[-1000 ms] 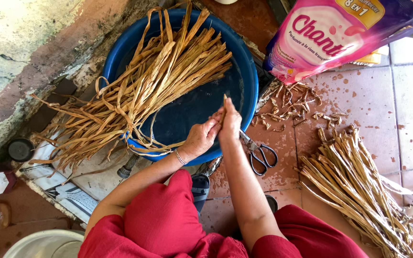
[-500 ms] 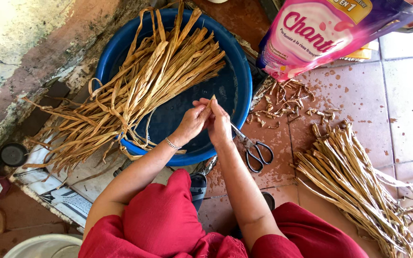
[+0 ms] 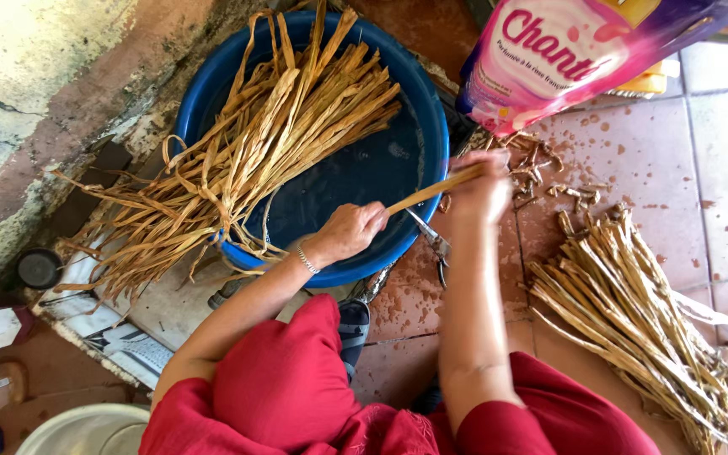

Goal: The person sits on a tiled floor and processes dried plant stalks. They repeatedly pull the stalks from a blue basin, strip the outer layers by hand, and use scissors to trim the ends. The processed stalks are placed into a pile on the floor.

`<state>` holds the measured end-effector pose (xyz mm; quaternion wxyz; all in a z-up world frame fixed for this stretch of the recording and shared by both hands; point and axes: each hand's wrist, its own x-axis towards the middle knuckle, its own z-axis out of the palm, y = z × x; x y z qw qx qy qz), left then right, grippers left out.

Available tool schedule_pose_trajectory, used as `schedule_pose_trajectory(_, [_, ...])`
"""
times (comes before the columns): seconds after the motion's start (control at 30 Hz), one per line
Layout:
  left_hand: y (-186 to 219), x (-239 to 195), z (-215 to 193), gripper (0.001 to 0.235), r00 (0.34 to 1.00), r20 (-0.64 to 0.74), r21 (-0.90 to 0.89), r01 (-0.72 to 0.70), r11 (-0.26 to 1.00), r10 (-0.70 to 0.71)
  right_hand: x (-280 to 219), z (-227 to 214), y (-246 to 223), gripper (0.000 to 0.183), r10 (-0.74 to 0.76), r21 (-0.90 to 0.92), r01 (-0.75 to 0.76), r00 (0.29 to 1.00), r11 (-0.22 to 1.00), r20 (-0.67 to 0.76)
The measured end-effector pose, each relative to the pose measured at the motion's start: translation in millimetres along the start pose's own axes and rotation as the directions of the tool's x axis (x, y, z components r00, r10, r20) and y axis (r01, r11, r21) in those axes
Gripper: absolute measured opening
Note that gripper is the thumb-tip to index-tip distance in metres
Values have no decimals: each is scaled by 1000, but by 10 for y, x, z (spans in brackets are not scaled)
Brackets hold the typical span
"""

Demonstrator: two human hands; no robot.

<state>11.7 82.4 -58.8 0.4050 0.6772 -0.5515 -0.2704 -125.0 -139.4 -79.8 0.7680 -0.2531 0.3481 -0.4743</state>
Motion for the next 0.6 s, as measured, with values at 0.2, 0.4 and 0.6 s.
schedule_pose_trajectory(0.2, [0,-138,-214,24,997,69,-27,-24,999,26,594,-448,-446,23,33,292,48,963,955,-267])
schedule_pose_trajectory(0.4, [-193,-281,-448,28,976,178,-62,141,988,-128,1085,-1052,-741,28,-46,343,153,953,927,-300])
schedule_pose_trajectory(0.6, [-727,-569,-784,35,961,161,-49,237,970,-227,1119,-1136,-1223,32,-121,358,312,876,880,-466])
